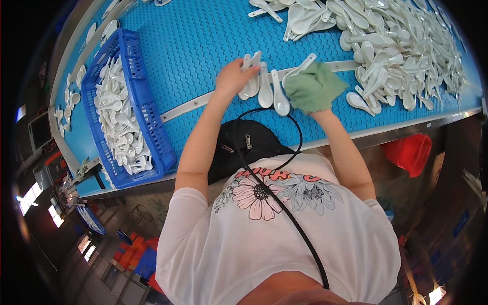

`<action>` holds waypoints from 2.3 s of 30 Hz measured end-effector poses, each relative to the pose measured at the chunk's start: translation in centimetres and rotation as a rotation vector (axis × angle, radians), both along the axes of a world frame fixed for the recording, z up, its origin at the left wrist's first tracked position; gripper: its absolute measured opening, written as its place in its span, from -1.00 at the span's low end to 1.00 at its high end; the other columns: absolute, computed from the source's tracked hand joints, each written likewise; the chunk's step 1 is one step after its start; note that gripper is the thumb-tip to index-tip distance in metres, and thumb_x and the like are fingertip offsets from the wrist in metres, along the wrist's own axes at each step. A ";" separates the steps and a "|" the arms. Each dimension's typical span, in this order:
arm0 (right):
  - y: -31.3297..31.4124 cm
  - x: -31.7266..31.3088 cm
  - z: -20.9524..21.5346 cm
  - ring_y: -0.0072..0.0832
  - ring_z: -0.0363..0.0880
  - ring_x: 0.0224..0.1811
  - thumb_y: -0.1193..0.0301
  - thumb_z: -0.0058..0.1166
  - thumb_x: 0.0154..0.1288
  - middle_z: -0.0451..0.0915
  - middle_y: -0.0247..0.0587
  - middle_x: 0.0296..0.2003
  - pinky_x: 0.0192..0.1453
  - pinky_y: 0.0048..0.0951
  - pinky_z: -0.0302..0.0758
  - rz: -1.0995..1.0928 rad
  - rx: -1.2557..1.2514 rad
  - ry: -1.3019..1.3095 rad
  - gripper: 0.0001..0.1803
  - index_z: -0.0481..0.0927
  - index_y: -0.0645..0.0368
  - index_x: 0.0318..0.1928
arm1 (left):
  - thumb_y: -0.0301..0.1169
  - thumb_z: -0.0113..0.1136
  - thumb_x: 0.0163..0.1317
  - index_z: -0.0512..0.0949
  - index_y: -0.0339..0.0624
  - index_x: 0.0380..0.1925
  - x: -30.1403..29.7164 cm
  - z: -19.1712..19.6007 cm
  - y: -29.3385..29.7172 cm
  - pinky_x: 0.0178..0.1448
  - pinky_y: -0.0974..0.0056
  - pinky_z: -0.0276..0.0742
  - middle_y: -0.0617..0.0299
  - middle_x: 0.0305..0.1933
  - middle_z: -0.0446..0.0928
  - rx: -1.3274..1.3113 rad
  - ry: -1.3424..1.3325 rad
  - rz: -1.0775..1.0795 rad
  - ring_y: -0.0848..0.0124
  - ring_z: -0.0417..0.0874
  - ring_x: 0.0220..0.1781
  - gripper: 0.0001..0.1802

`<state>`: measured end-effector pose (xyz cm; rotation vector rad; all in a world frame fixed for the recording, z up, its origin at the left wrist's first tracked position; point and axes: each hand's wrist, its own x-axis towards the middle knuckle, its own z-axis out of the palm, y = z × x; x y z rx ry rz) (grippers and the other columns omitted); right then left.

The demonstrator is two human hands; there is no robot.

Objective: The person picks up white ceramic spoons one at a time from a conveyor belt, wipes each spoon with a green cloth, and stacks the wiped spoons together before placing them into a blue crate.

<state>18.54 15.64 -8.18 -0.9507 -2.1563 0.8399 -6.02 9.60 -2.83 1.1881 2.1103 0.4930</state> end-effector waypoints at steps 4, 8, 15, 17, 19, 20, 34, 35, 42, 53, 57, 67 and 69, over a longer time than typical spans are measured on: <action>1.0 3.6 6.7 -0.40 0.45 -0.08 0.37 0.06 0.10 0.49 -0.22 -0.11 0.00 -0.44 0.39 0.140 -0.292 0.220 -0.67 0.46 0.20 -0.10 | 0.24 0.14 -0.15 0.48 -0.28 -0.29 2.7 2.2 0.9 -0.22 0.18 0.46 0.01 -0.30 0.48 -0.162 0.235 -0.081 0.20 0.54 -0.23 -0.26; 5.0 13.0 5.7 -0.39 0.47 -0.09 0.37 0.07 0.10 0.51 -0.19 -0.12 -0.01 -0.45 0.40 -0.323 -0.225 0.090 -0.65 0.47 0.21 -0.07 | 0.26 0.29 -0.39 0.43 -0.30 -0.24 5.8 2.8 0.7 -0.21 0.16 0.46 0.06 -0.26 0.38 -0.114 0.473 -0.246 0.16 0.45 -0.17 -0.13; 5.3 12.9 6.2 -0.21 0.45 -0.09 0.19 -0.05 0.13 0.51 -0.10 -0.18 0.02 -0.31 0.34 -0.401 0.247 -0.862 -0.64 0.49 0.18 -0.16 | -0.06 0.40 -0.37 0.39 -0.23 -0.19 7.3 1.0 -0.7 -0.21 0.16 0.46 0.09 -0.25 0.46 -0.056 0.409 -0.391 0.19 0.49 -0.16 -0.28; 4.9 10.8 6.1 -0.21 0.46 -0.19 0.19 -0.04 0.07 0.52 -0.10 -0.30 -0.11 -0.28 0.37 -0.290 0.205 -0.920 -0.70 0.52 0.14 -0.29 | -0.15 0.37 -0.36 0.39 -0.21 -0.19 6.6 1.6 -1.1 -0.21 0.16 0.47 0.10 -0.29 0.48 -0.094 0.320 -0.340 0.20 0.51 -0.20 -0.34; 3.6 10.0 4.0 -0.23 0.47 -0.26 0.22 -0.03 0.05 0.52 -0.13 -0.36 -0.17 -0.28 0.37 -0.258 0.209 -0.762 -0.75 0.53 0.12 -0.37 | -0.23 0.33 -0.35 0.39 -0.20 -0.20 5.9 1.9 -1.1 -0.22 0.16 0.47 0.11 -0.33 0.51 -0.124 0.231 -0.306 0.21 0.54 -0.24 -0.38; 2.9 8.9 3.1 -0.25 0.48 -0.28 0.23 -0.04 0.04 0.52 -0.14 -0.39 -0.19 -0.28 0.37 -0.250 0.209 -0.696 -0.77 0.54 0.12 -0.41 | -0.24 0.31 -0.36 0.39 -0.21 -0.18 5.4 1.9 -1.4 -0.22 0.16 0.47 0.09 -0.35 0.52 -0.131 0.147 -0.217 0.18 0.55 -0.27 -0.37; -1.6 14.7 9.9 -0.37 0.50 -0.16 0.42 0.14 -0.05 0.50 -0.11 -0.16 -0.06 -0.31 0.48 -0.051 -1.029 0.816 -0.51 0.40 0.36 -0.05 | -0.21 0.38 -0.19 0.31 -0.43 -0.01 -24.5 9.2 -21.4 -0.01 0.29 0.39 0.04 -0.07 0.45 0.328 0.142 0.780 0.29 0.51 -0.10 -0.23; -1.3 15.7 11.3 -0.35 0.50 -0.15 0.42 0.12 -0.04 0.50 -0.10 -0.16 -0.05 -0.28 0.48 -0.108 -0.976 0.802 -0.51 0.40 0.36 -0.05 | -0.17 0.40 -0.22 0.30 -0.45 -0.01 -27.5 9.9 -23.4 0.04 0.29 0.37 0.00 -0.03 0.43 0.319 0.322 0.781 0.26 0.49 -0.05 -0.19; 0.1 19.3 11.9 -0.33 0.50 -0.13 0.37 0.05 0.05 0.49 -0.12 -0.12 -0.04 -0.33 0.46 -0.274 -0.595 0.337 -0.58 0.41 0.27 -0.05 | 0.20 0.35 -0.40 0.29 -0.47 0.01 -30.6 9.6 -17.9 0.19 0.13 0.24 -0.17 0.08 0.32 0.128 1.108 0.551 -0.01 0.34 0.13 0.09; -0.2 9.8 4.9 -0.31 0.43 -0.04 0.22 -0.10 0.14 0.51 -0.10 -0.20 0.07 -0.35 0.33 -0.385 0.130 -0.839 -0.69 0.50 0.10 -0.17 | -0.19 0.32 -0.21 0.49 -0.03 -0.35 12.3 3.9 -1.0 -0.22 0.17 0.47 0.24 -0.28 0.43 0.102 0.329 -0.939 0.28 0.48 -0.16 -0.62; -3.1 8.1 1.5 -0.29 0.34 0.05 0.16 -0.09 0.13 0.43 -0.13 -0.06 0.14 -0.32 0.26 -0.262 0.142 -0.820 -0.57 0.41 0.06 -0.01 | -0.22 0.31 -0.20 0.50 -0.04 -0.44 11.3 2.0 -1.7 -0.26 0.18 0.46 0.26 -0.36 0.44 0.100 0.330 -0.917 0.26 0.48 -0.23 -0.70; -1.6 8.9 7.7 -0.43 0.50 -0.19 0.34 0.20 -0.01 0.54 -0.25 -0.24 -0.11 -0.55 0.43 -0.093 -0.691 0.726 -0.59 0.49 0.14 -0.10 | -0.28 0.20 -0.05 0.51 -0.12 -0.46 1.6 1.4 -7.0 -0.33 0.21 0.40 0.22 -0.43 0.49 0.131 0.267 -0.452 0.20 0.50 -0.34 -0.81; 0.9 10.7 6.3 -0.40 0.53 -0.24 0.32 0.16 -0.01 0.54 -0.20 -0.25 -0.14 -0.48 0.45 -0.230 -0.265 0.296 -0.63 0.50 0.14 -0.14 | -0.23 0.15 0.02 0.52 -0.13 -0.41 0.7 1.6 -7.3 -0.29 0.22 0.42 0.22 -0.41 0.51 0.048 0.235 -0.391 0.24 0.52 -0.35 -0.78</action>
